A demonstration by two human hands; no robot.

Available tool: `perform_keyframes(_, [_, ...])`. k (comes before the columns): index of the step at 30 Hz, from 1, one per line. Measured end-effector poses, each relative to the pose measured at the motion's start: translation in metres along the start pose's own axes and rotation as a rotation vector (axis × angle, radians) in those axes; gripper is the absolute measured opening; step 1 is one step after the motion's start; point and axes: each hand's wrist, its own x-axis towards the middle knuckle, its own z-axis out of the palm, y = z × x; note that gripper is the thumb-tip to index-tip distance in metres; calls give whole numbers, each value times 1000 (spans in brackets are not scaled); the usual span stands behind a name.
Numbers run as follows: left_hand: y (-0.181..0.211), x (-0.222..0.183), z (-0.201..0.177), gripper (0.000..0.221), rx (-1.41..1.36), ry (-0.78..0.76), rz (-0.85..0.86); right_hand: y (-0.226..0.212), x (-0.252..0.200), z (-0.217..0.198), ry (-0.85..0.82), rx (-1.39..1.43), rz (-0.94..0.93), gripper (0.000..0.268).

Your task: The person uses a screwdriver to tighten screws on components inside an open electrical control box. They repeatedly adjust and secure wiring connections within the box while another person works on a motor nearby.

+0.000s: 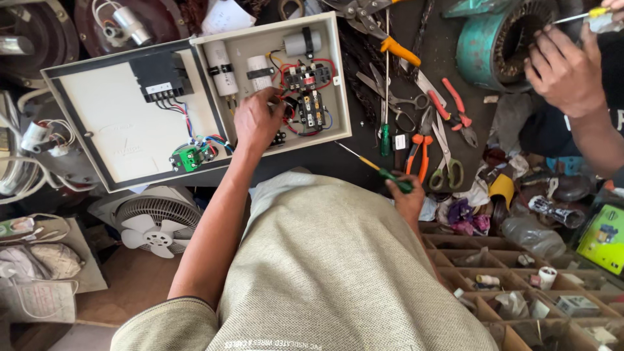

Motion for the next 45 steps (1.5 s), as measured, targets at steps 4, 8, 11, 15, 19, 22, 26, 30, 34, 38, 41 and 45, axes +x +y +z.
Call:
perform_keyframes(4, [0, 1, -1, 21, -79, -30, -122, -21, 4, 10, -84, -468, -219, 23])
perform_keyframes(8, [-3, -4, -5, 21, -173, -14, -151, -68, 13, 26, -177, -704, -444, 23])
perform_keyframes(11, [-7, -10, -4, 22, -188, 19, -149, -100, 32, 35, -189, -722, -512, 19])
perform_keyframes(15, [-12, -13, -4, 22, -198, 24, -160, -130, 74, 54, -209, -772, -641, 21])
perform_keyframes(19, [-10, -13, -2, 22, -201, 13, -164, -141, 108, 71, -310, -851, -797, 27])
perform_keyframes(22, [-9, -15, -6, 22, -244, 11, -165, -134, 116, 83, -332, -1025, -878, 26])
perform_keyframes(26, [-6, -15, -8, 22, -259, 12, -184, -117, 121, 88, -329, -1092, -898, 17])
perform_keyframes(30, [-3, -14, -5, 22, -236, 34, -109, -108, 129, 87, -363, -1132, -834, 15])
perform_keyframes(34, [3, -12, -1, 22, -245, 17, -112, -117, 133, 81, -356, -1108, -938, 14])
perform_keyframes(38, [4, -13, -4, 21, -246, 42, -125, -129, 131, 80, -390, -1104, -984, 15])
perform_keyframes(41, [2, -15, -6, 22, -326, 33, -186, -131, 127, 77, -402, -1135, -1009, 14])
perform_keyframes(45, [1, -17, -10, 22, -417, 22, -252, -132, 127, 77, -407, -1090, -1060, 16])
